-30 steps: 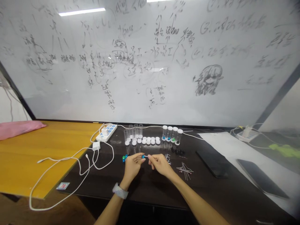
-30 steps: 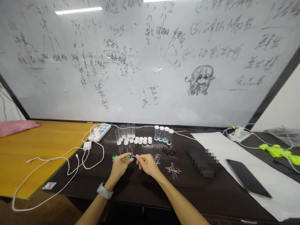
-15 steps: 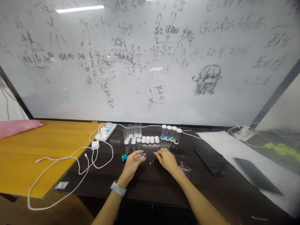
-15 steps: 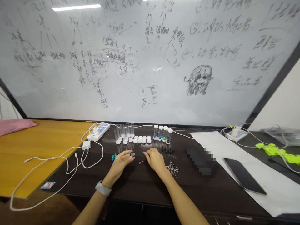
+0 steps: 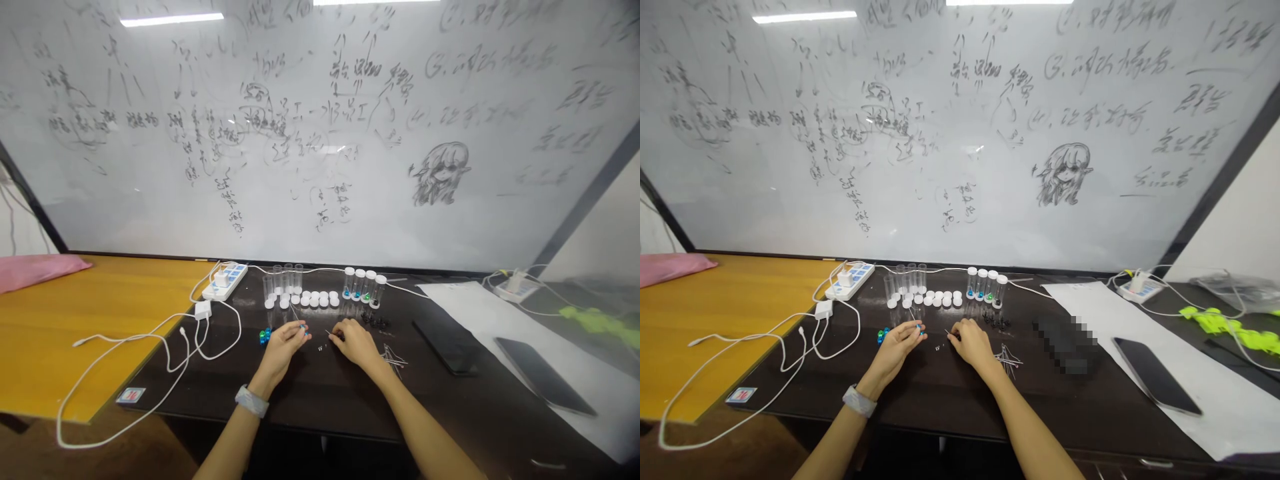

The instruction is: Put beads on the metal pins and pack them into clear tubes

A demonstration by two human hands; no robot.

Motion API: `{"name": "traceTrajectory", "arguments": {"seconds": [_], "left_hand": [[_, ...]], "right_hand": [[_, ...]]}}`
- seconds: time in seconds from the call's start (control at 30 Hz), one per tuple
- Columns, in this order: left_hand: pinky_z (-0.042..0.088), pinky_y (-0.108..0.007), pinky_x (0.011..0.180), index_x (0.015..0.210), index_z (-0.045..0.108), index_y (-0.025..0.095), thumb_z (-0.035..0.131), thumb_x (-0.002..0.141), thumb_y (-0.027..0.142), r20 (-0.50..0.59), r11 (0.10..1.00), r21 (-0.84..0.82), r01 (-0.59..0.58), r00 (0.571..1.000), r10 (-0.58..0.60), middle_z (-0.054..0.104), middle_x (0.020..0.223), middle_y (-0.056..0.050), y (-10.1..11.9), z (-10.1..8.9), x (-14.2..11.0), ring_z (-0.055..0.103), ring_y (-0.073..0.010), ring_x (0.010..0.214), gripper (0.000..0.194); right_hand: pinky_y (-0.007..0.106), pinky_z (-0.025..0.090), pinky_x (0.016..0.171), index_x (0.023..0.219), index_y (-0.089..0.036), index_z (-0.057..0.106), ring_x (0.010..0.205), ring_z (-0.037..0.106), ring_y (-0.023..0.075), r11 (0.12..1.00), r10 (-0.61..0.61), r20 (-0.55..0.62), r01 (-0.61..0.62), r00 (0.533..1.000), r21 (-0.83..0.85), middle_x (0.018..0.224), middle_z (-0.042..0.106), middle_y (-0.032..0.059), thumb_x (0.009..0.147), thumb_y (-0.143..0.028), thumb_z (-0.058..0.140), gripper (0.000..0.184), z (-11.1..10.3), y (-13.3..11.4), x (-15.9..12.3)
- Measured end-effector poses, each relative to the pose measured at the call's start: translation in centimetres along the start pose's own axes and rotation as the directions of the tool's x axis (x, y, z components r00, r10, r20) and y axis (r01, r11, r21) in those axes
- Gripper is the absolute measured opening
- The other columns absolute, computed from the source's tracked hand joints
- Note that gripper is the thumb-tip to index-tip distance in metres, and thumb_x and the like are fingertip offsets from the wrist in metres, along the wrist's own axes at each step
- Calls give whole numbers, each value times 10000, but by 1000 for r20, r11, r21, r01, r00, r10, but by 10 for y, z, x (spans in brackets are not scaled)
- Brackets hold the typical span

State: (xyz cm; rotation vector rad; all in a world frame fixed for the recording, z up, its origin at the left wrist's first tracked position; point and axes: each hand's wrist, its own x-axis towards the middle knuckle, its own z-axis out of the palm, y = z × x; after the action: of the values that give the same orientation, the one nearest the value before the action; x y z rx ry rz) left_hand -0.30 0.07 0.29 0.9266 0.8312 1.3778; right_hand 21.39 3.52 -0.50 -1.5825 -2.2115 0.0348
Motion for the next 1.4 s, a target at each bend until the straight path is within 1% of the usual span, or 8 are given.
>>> {"name": "traceTrajectory", "arguments": {"seconds": [0.27, 0.6, 0.67, 0.8, 0.9, 1.07, 1.2, 1.4], "left_hand": [[571, -276, 782, 1004, 731, 147, 892, 659, 298, 32, 995, -12, 96, 995, -95, 718, 903, -76, 4, -1, -1, 704, -180, 837, 410], [543, -224, 745, 982, 718, 144, 876, 684, 243, 70, 992, -73, 101, 993, -96, 739, 976, -88, 0, -3, 2, 697, -143, 817, 352], [541, -224, 755, 991, 715, 145, 868, 696, 237, 81, 991, -86, 101, 992, -94, 741, 976, -88, 1, -3, 1, 699, -142, 822, 345], [540, -233, 785, 996, 705, 141, 872, 690, 214, 85, 989, -112, 101, 992, -91, 750, 972, -91, 1, -2, 1, 707, -147, 826, 357], [542, -242, 800, 984, 697, 138, 866, 694, 201, 84, 987, -128, 98, 993, -88, 757, 948, -88, 0, -3, 2, 713, -151, 825, 341], [550, -255, 814, 939, 694, 135, 862, 693, 184, 74, 984, -152, 92, 994, -82, 763, 886, -80, -2, -4, 3, 718, -155, 811, 302], [551, -281, 866, 912, 694, 124, 866, 689, 178, 55, 983, -151, 108, 993, -101, 762, 924, -101, -3, -5, 4, 720, -169, 839, 287], [550, -276, 875, 926, 691, 110, 825, 725, 91, 32, 971, -183, 152, 988, -148, 749, 925, -111, -4, -7, 5, 715, -167, 837, 243]], "right_hand": [[349, 437, 817, 1075, -143, 680, 1009, 569, 301, 945, 260, -296, -305, 919, -117, 1031, 680, 150, 907, -177, 556, 212, -8, 52, 12], [421, 473, 834, 789, -198, 598, 915, 622, 302, 970, 212, -313, -160, 926, 184, 909, 698, 144, 871, -219, 565, 92, 1, 71, 18], [424, 510, 799, 835, -218, 532, 842, 659, 268, 864, 194, -285, -26, 939, 502, 948, 708, 115, 904, -339, 548, 140, 4, 57, 21], [342, 563, 639, 882, -231, 491, 678, 679, 188, 365, 45, -91, 68, 995, 928, 910, 707, 57, 877, -544, 602, 332, 13, 9, 18], [296, 544, 575, 838, -205, 566, 561, 644, 161, 297, -57, 39, -21, 998, 955, 695, 674, 7, 813, -546, 708, 370, 16, -21, 10], [304, 574, 726, 812, -194, 585, 754, 701, 169, 65, -45, 68, -65, 997, 996, 896, 730, 53, 776, -545, 755, 392, 15, -34, 4], [257, 555, 603, 811, -174, 640, 596, 651, 128, 22, 51, 116, -117, 992, 993, 798, 730, 40, 704, -542, 813, 420, 20, -30, 6], [386, 544, 887, 974, -147, 769, 832, 713, 211, 87, 21, 153, -154, 988, 984, 931, 765, 107, 649, -562, 835, 531, 22, -31, 4]]}}
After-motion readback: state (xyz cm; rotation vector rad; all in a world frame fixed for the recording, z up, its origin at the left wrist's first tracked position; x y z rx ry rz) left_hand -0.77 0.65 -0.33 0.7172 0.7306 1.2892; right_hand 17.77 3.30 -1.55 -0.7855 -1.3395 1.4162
